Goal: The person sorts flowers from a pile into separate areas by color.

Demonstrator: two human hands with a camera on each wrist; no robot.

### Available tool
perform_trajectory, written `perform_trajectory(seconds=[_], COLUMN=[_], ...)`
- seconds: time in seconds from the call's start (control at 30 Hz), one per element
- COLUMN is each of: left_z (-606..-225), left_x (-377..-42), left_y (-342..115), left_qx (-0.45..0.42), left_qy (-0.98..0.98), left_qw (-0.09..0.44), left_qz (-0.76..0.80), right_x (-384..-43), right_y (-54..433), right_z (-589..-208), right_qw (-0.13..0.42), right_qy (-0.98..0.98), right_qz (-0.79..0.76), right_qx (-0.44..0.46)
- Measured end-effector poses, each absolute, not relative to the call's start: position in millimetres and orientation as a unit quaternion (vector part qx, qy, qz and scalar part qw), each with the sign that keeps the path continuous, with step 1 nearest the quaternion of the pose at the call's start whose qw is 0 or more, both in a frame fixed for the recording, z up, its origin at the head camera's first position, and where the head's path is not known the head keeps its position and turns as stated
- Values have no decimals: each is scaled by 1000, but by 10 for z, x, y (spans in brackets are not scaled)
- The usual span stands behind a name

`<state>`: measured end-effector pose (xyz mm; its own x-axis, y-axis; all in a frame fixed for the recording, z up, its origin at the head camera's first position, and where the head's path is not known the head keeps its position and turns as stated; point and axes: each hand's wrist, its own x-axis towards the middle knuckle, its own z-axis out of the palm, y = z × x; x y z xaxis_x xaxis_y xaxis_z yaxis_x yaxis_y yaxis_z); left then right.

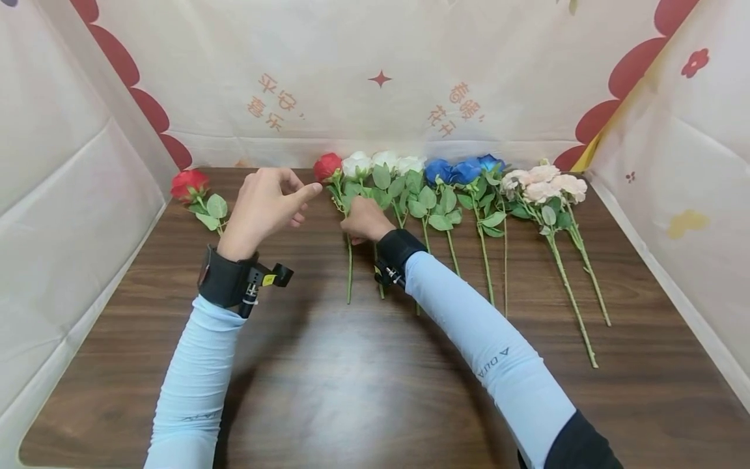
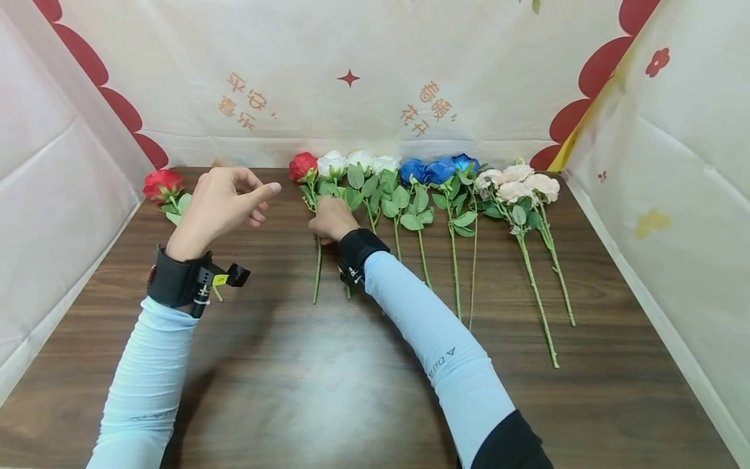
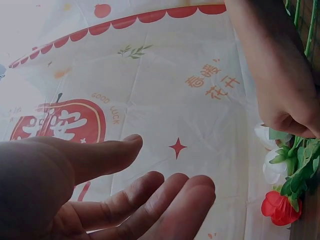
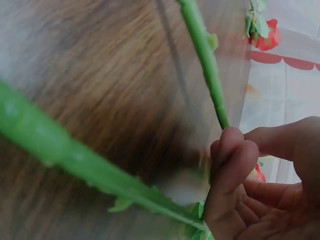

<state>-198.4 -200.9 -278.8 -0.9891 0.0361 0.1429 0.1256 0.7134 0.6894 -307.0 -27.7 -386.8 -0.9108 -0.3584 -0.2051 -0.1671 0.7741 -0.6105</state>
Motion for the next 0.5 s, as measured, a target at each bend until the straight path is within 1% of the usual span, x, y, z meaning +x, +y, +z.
perform_trajectory(seconds=[0.13, 0.3, 0.5], left_z=[-2785, -2792, -2814], left_x=[-1955, -1939, -1962], left_y=[-2004, -2001, -1983], left_qx=[-44, -41, -49], left_qy=[-926, -928, -929], left_qw=[61, 63, 61], left_qz=[-370, -364, -361], right_x=[-3046, -3014, -2974], right_y=[-270, -254, -146], right_z=[-3860, -3826, -3786], right_qw=[145, 145, 134], right_qy=[932, 932, 933], right_qz=[-302, -298, -294], right_qx=[-143, -145, -161])
